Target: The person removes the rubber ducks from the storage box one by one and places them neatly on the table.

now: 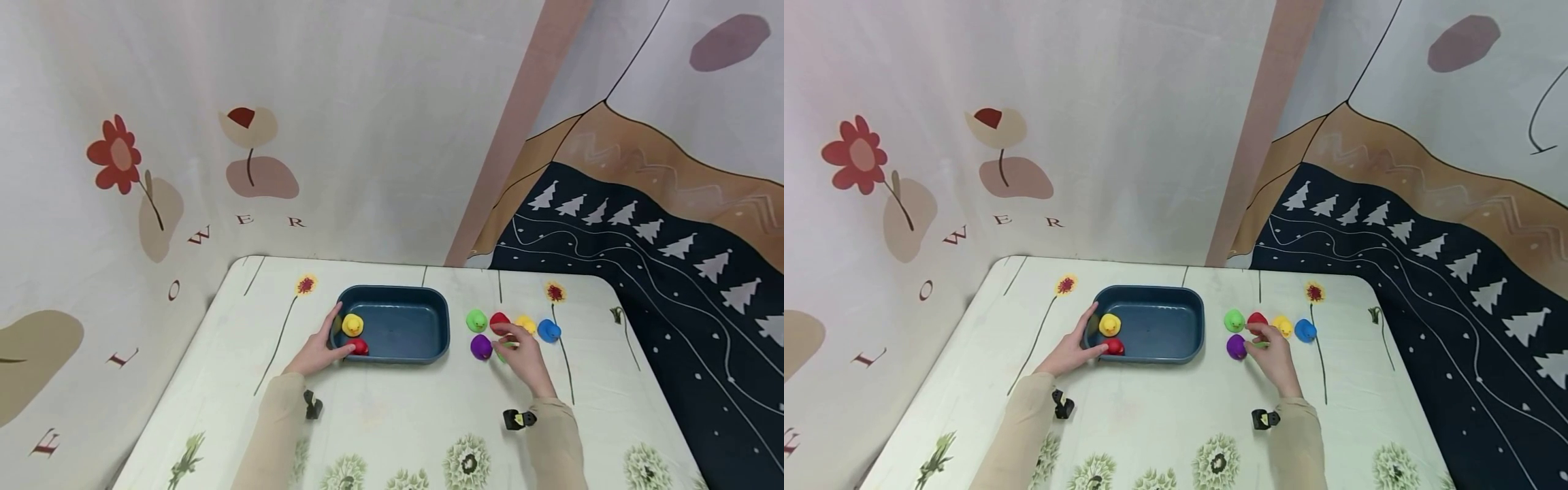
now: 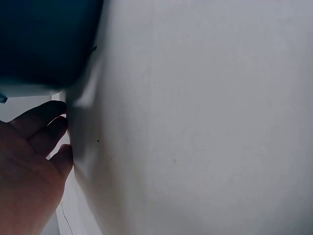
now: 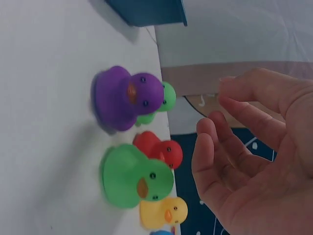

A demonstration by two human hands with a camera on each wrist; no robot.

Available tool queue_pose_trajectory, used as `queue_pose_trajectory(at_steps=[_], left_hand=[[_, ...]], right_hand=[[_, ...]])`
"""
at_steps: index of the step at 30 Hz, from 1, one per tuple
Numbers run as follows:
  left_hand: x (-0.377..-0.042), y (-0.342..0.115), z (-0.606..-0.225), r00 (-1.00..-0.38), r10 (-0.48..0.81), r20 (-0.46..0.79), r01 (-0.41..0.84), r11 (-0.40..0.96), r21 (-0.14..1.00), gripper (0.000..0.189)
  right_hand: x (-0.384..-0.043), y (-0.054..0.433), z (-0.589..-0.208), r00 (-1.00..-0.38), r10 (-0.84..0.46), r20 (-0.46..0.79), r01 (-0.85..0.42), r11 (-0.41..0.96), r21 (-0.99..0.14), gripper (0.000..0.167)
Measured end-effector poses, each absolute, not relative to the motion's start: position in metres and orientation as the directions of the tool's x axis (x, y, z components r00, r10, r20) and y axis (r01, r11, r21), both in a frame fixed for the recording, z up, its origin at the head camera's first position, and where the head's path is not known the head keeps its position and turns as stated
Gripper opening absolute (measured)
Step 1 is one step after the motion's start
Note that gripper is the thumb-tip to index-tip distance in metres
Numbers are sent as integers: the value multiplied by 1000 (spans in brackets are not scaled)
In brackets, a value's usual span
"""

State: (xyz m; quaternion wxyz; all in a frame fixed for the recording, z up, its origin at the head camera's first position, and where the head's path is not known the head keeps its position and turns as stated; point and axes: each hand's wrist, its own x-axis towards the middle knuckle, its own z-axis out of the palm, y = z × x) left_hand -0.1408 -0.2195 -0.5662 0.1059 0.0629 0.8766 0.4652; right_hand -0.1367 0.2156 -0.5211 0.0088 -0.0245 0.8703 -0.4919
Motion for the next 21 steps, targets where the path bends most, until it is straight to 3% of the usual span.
queue_pose_trajectory(at_steps=[10,21], left_hand=[[-141,-219,-570,-971,224,-81,63,570,819,95],[-142,-219,-566,-968,211,-137,8,569,823,93]], right_hand=[[-141,195,-517,-996,-90,-16,-32,514,-857,30],[-152,168,-513,-987,-158,6,-85,499,-862,30]])
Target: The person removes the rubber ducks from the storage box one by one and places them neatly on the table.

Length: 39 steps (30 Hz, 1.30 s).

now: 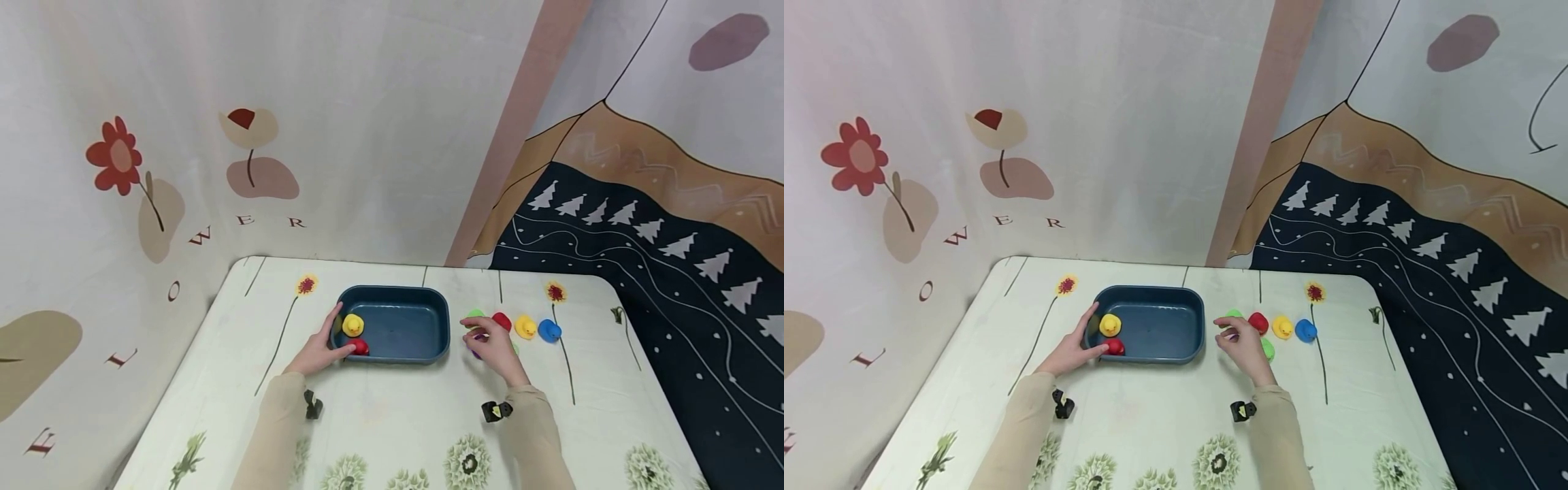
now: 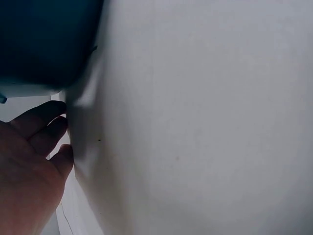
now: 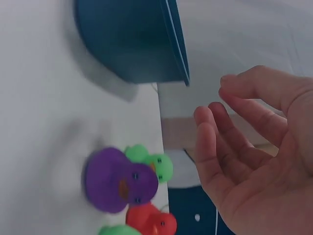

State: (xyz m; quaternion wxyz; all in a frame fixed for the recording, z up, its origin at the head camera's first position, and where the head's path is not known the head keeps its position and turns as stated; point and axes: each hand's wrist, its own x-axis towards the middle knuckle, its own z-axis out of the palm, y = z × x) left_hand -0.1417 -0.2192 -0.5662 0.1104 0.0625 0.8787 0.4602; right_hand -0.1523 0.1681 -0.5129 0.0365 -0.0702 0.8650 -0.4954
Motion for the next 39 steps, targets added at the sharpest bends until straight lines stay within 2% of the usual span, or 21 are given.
queue_pose_trajectory(at_steps=[13,26,39], left_hand=[[-141,-219,-564,-967,208,-145,0,570,821,94],[-140,-218,-563,-967,206,-150,-7,567,824,94],[-140,-218,-563,-968,205,-146,-5,565,825,96]], right_hand=[[-154,132,-513,-957,-290,22,-161,466,-870,27],[-157,98,-515,-871,-486,73,-317,441,-840,24],[-155,65,-518,-817,-574,56,-353,422,-835,24]])
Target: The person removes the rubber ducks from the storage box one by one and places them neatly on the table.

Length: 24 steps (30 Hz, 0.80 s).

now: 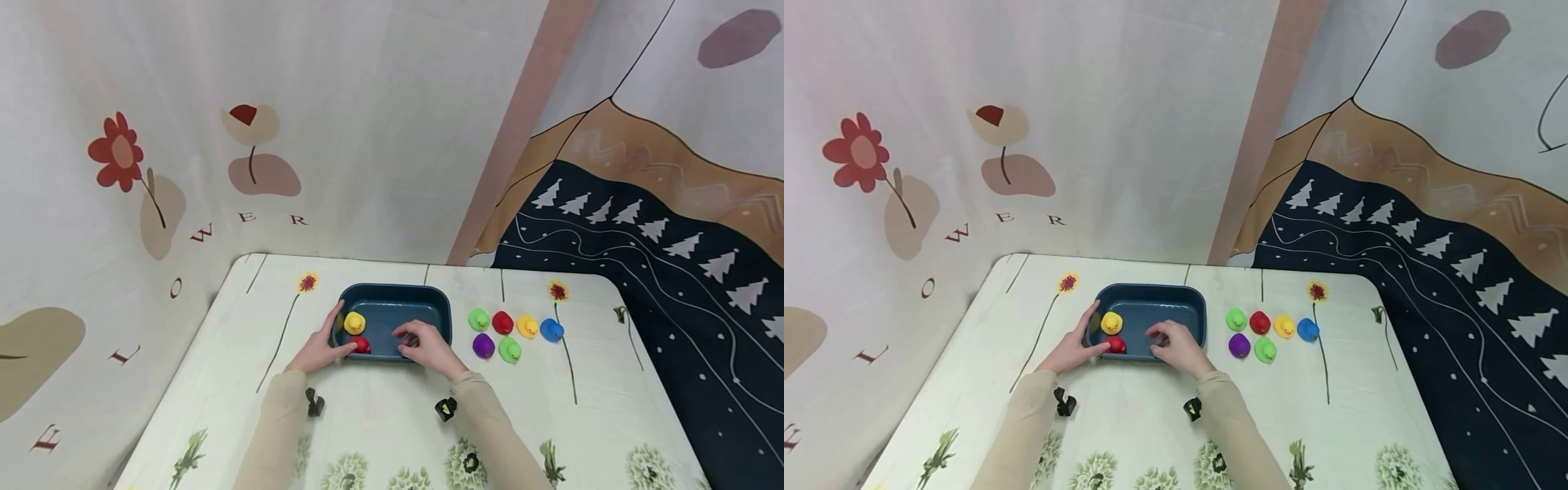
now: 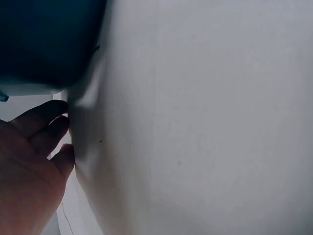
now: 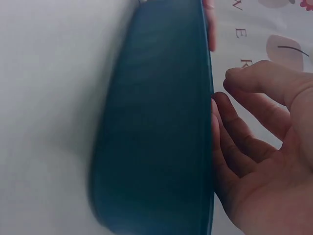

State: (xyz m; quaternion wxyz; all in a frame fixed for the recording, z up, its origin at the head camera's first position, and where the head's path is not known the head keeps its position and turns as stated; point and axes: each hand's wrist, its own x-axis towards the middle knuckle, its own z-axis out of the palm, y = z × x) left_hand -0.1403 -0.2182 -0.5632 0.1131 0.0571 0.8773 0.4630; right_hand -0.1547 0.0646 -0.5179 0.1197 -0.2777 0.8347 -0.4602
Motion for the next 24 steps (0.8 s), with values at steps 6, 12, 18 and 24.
queue_pose_trajectory(at_steps=[6,12,18,24], left_hand=[[-139,-217,-564,-972,201,-122,15,569,822,97],[-139,-217,-563,-972,201,-124,12,566,824,96],[-140,-217,-561,-966,200,-161,-20,567,824,94],[-140,-217,-561,-967,205,-154,-11,566,824,94]], right_hand=[[-156,53,-521,-811,-584,14,-323,428,-844,24],[-159,43,-523,-801,-598,-9,-308,426,-851,24],[-162,33,-520,-783,-621,-18,-310,415,-855,24],[-165,23,-520,-766,-640,-54,-290,419,-860,26]])
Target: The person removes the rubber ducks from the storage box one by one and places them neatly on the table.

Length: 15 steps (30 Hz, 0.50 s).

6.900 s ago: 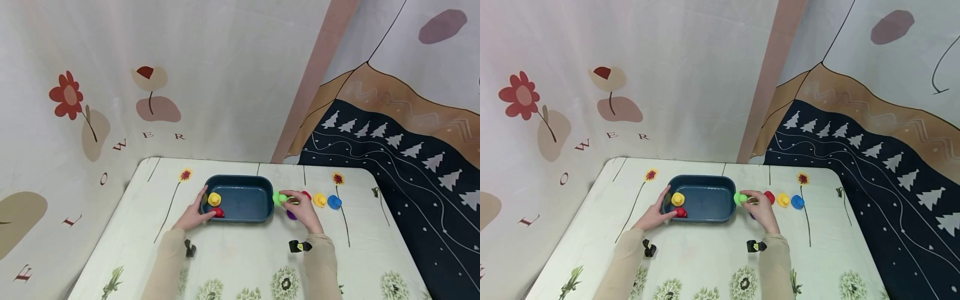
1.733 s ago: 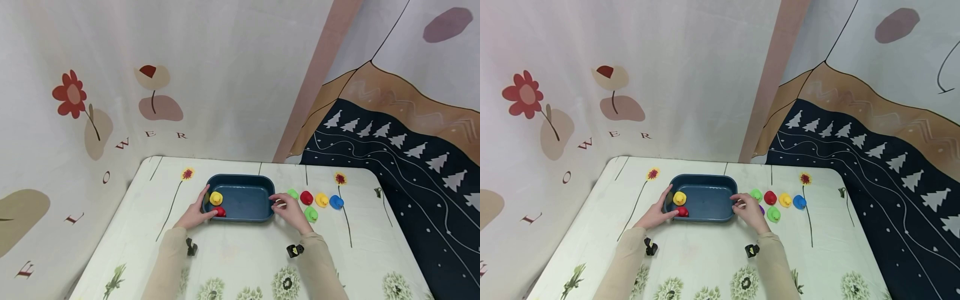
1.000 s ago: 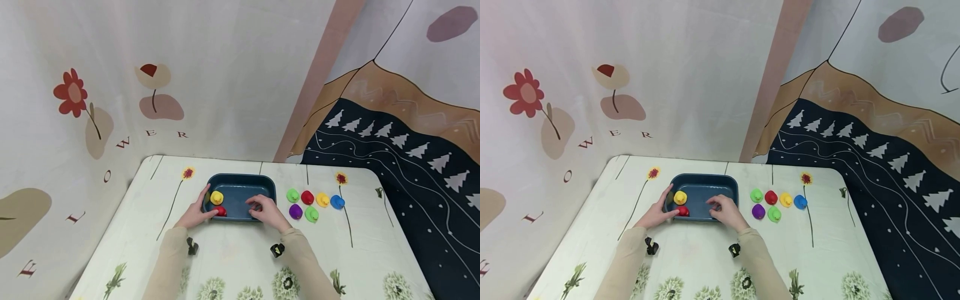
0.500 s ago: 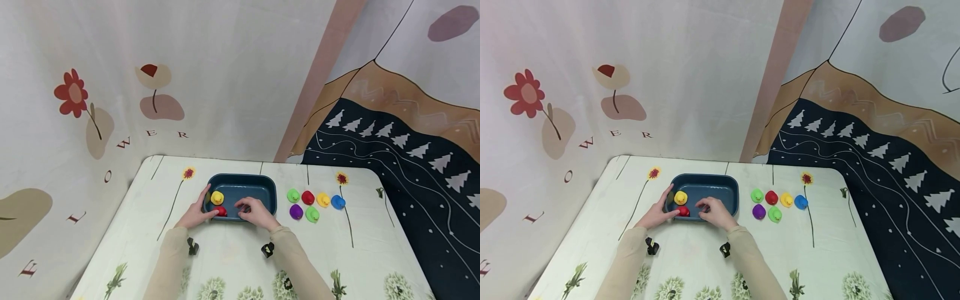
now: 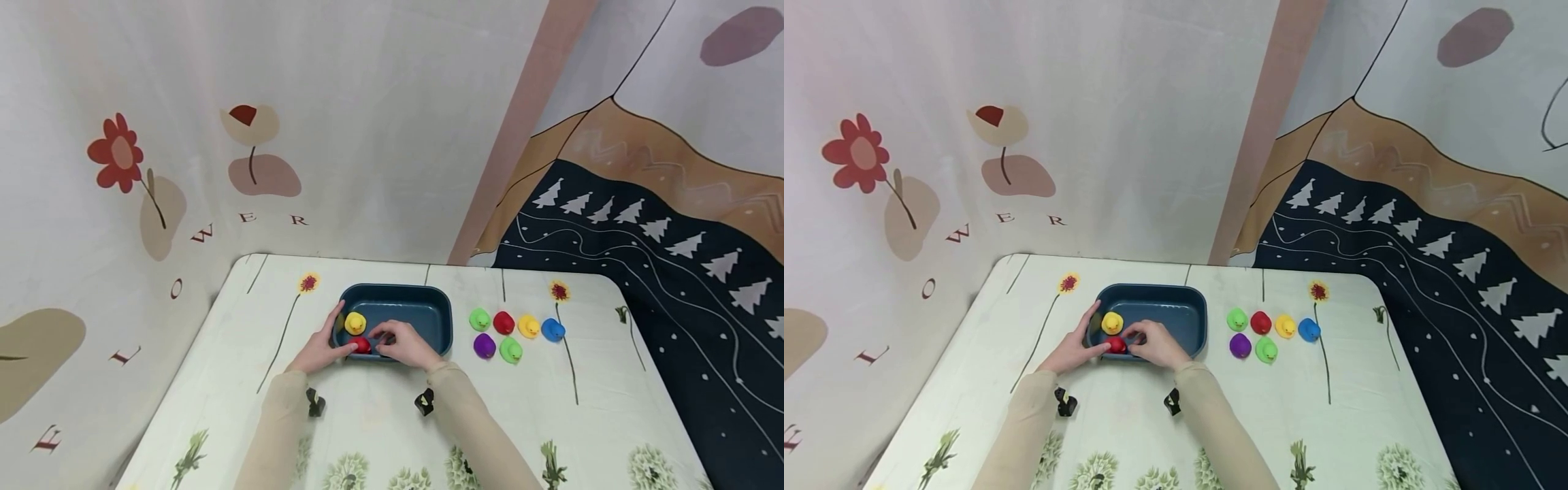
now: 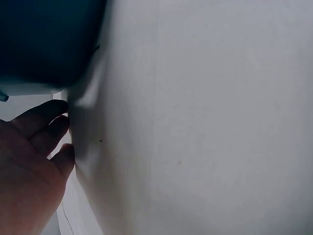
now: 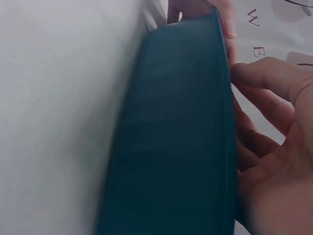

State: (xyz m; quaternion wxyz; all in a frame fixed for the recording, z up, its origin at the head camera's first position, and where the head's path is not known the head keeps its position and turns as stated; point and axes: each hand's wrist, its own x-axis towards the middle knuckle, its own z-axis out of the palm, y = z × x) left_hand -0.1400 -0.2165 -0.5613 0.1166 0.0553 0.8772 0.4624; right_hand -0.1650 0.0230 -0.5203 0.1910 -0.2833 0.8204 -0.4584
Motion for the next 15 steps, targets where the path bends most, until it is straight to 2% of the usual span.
queue_pose_trajectory(at_steps=[6,15], left_hand=[[-139,-217,-560,-967,217,-136,8,555,832,94],[-140,-218,-561,-967,220,-127,18,559,829,94]], right_hand=[[-168,15,-522,-759,-647,-64,-295,431,-853,24],[-172,3,-526,-752,-652,-92,-232,394,-889,25]])
